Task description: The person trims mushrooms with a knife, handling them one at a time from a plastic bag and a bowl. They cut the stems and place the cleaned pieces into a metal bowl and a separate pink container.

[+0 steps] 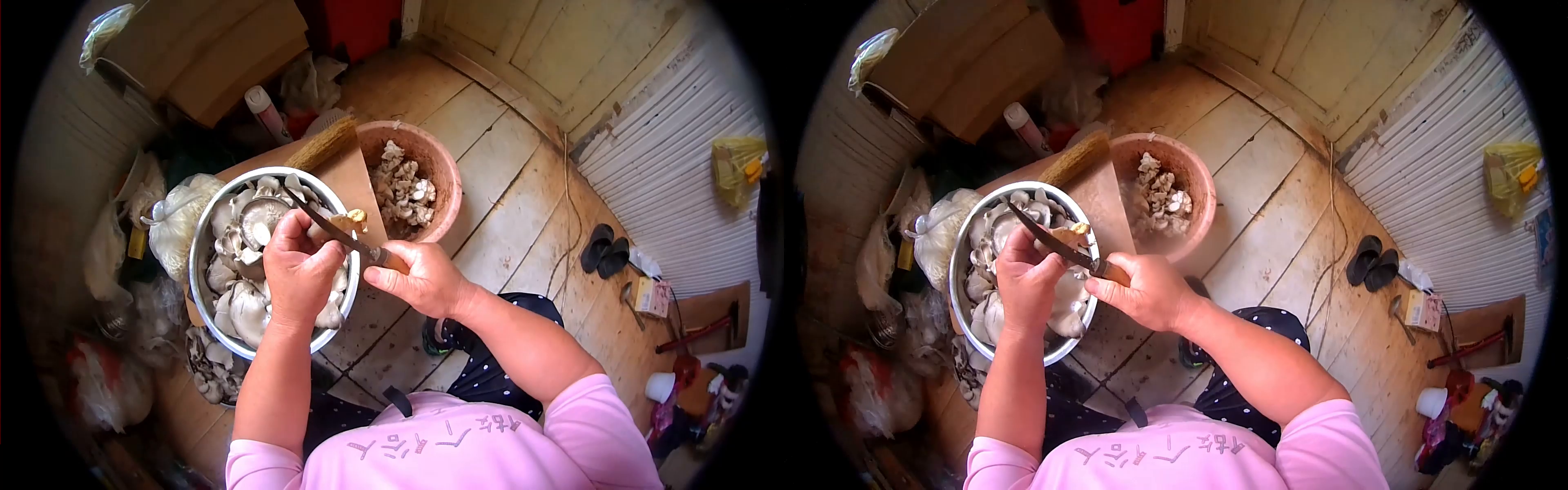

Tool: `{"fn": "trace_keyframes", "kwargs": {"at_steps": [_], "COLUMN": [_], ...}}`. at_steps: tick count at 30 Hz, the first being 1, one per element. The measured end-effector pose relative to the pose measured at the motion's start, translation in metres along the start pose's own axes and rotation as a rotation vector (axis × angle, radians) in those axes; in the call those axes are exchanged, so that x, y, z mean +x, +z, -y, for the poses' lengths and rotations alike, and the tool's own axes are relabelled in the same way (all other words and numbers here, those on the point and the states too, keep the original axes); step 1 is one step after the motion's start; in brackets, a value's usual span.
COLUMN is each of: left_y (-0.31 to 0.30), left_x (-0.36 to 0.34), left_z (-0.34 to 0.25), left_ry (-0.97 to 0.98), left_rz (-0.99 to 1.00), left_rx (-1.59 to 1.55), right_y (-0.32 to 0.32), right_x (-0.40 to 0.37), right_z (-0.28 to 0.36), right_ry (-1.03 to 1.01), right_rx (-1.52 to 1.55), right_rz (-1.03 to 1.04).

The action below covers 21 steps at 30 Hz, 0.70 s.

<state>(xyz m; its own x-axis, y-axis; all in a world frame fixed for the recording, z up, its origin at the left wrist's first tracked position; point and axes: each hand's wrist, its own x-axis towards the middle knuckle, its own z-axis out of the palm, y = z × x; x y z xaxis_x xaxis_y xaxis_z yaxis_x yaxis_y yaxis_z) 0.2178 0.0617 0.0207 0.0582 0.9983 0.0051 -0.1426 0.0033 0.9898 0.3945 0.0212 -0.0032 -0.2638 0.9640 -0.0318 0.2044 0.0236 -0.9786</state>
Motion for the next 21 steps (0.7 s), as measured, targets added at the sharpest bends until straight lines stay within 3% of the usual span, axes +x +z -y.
{"fn": "trace_keyframes", "kwargs": {"at_steps": [13,18,21], "left_y": [-0.009,-0.008,-0.003], "left_x": [0.012,0.017,0.018], "left_z": [0.001,0.004,0.007], "left_ry": [0.098,0.022,-0.072], "left_rz": [-0.082,-0.063,-0.044], "left_rx": [-0.03,-0.126,-0.198], "right_y": [-0.015,-0.022,-0.025], "right_x": [-0.003,-0.006,-0.008], "right_z": [-0.007,-0.006,0.007], "right_ry": [0.091,0.116,0.254], "right_rx": [-0.12,-0.095,0.008], "right_rz": [0.005,0.014,0.07]}}
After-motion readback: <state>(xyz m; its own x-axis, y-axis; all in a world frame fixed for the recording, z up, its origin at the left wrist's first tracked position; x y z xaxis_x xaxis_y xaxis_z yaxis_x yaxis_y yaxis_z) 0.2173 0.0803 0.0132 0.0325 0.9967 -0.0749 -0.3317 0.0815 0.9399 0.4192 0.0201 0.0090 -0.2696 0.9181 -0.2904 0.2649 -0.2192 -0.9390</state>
